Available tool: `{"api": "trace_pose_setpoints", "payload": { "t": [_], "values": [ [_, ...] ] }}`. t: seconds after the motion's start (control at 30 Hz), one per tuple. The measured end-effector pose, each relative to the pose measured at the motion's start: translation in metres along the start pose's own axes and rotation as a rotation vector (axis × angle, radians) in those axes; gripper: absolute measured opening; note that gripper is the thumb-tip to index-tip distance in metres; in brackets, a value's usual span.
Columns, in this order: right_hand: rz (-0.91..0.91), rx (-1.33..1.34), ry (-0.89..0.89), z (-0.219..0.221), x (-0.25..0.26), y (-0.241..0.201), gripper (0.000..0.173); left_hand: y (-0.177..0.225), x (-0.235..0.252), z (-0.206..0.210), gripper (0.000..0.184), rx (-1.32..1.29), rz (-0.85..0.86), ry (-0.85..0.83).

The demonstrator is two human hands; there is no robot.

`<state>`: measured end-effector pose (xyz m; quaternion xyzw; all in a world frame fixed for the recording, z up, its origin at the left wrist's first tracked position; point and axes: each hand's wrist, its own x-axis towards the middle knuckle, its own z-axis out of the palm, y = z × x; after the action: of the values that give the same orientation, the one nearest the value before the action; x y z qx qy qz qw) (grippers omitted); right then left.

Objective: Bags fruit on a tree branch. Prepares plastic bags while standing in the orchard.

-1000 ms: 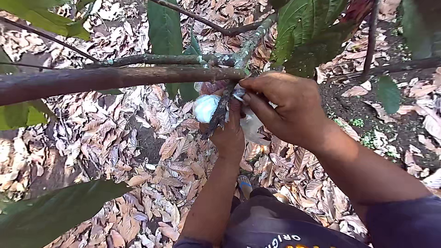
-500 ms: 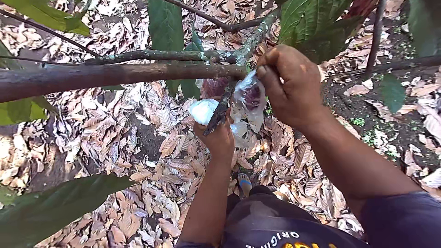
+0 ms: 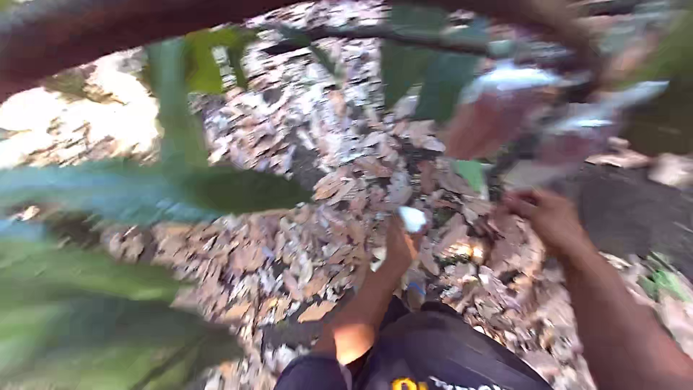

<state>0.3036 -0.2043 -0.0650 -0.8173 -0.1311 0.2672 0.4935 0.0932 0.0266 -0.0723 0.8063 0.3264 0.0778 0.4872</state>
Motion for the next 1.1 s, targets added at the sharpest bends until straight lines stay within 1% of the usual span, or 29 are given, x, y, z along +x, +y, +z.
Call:
{"api": "trace_pose_setpoints", "payload": {
  "t": [0.07,0.1,0.17,0.2,0.27,0.33,0.43,0.47,0.53,0.6,0.67,0.7,0.73,0.77,0.8,0.87,0.93,1.0,1.03,1.1],
  "values": [
    [0.068,0.080,-0.047,0.034,-0.008,0.028,0.034,-0.041,-0.029,-0.018,0.047,0.138,-0.062,-0.047],
    [0.089,0.079,-0.114,0.049,-0.014,0.043,0.034,-0.057,-0.043,-0.029,0.046,0.169,-0.171,-0.104],
    [0.169,0.012,-0.268,0.073,-0.032,0.071,0.039,-0.087,-0.074,-0.042,0.047,0.127,-0.371,-0.178],
    [0.227,-0.031,-0.324,0.085,-0.043,0.080,0.042,-0.103,-0.089,-0.042,0.048,0.082,-0.410,-0.181],
    [0.321,-0.101,-0.422,0.109,-0.065,0.097,0.043,-0.129,-0.117,-0.039,0.046,0.029,-0.419,-0.191],
    [0.351,-0.134,-0.521,0.138,-0.081,0.114,0.039,-0.148,-0.140,-0.038,0.043,-0.008,-0.406,-0.255],
    [0.292,-0.234,-0.716,0.180,-0.094,0.127,0.036,-0.178,-0.161,-0.037,0.040,-0.045,-0.290,-0.287],
    [0.264,-0.296,-0.785,0.194,-0.096,0.126,0.036,-0.182,-0.167,-0.044,0.040,-0.058,-0.292,-0.291],
    [0.210,-0.427,-0.886,0.222,-0.098,0.116,0.038,-0.188,-0.174,-0.063,0.040,-0.089,-0.352,-0.282],
    [0.144,-0.531,-0.940,0.251,-0.102,0.099,0.040,-0.200,-0.186,-0.083,0.040,-0.118,-0.394,-0.216],
    [0.113,-0.589,-0.970,0.281,-0.117,0.057,0.041,-0.223,-0.207,-0.099,0.040,-0.108,-0.391,-0.127],
    [0.106,-0.609,-0.970,0.297,-0.126,0.035,0.041,-0.237,-0.221,-0.105,0.038,-0.111,-0.358,-0.066],
    [0.089,-0.631,-0.964,0.313,-0.132,0.022,0.041,-0.253,-0.237,-0.110,0.035,-0.129,-0.318,-0.004],
    [0.080,-0.663,-0.961,0.329,-0.137,0.014,0.041,-0.270,-0.254,-0.115,0.033,-0.159,-0.313,0.029],
    [0.077,-0.703,-0.965,0.345,-0.140,0.010,0.042,-0.288,-0.272,-0.122,0.033,-0.197,-0.351,0.038],
    [0.062,-0.797,-0.977,0.378,-0.147,0.013,0.043,-0.319,-0.307,-0.139,0.036,-0.277,-0.488,0.031],
    [0.037,-0.824,-0.980,0.410,-0.161,0.024,0.044,-0.348,-0.339,-0.161,0.041,-0.242,-0.616,-0.011],
    [-0.006,-0.831,-0.988,0.444,-0.180,0.042,0.044,-0.379,-0.372,-0.182,0.045,-0.198,-0.653,-0.043],
    [-0.022,-0.845,-1.017,0.464,-0.190,0.051,0.044,-0.395,-0.390,-0.192,0.043,-0.194,-0.648,-0.017],
    [-0.052,-0.866,-1.103,0.512,-0.222,0.055,0.042,-0.420,-0.428,-0.218,0.042,-0.218,-0.666,0.037]
  ]
}}
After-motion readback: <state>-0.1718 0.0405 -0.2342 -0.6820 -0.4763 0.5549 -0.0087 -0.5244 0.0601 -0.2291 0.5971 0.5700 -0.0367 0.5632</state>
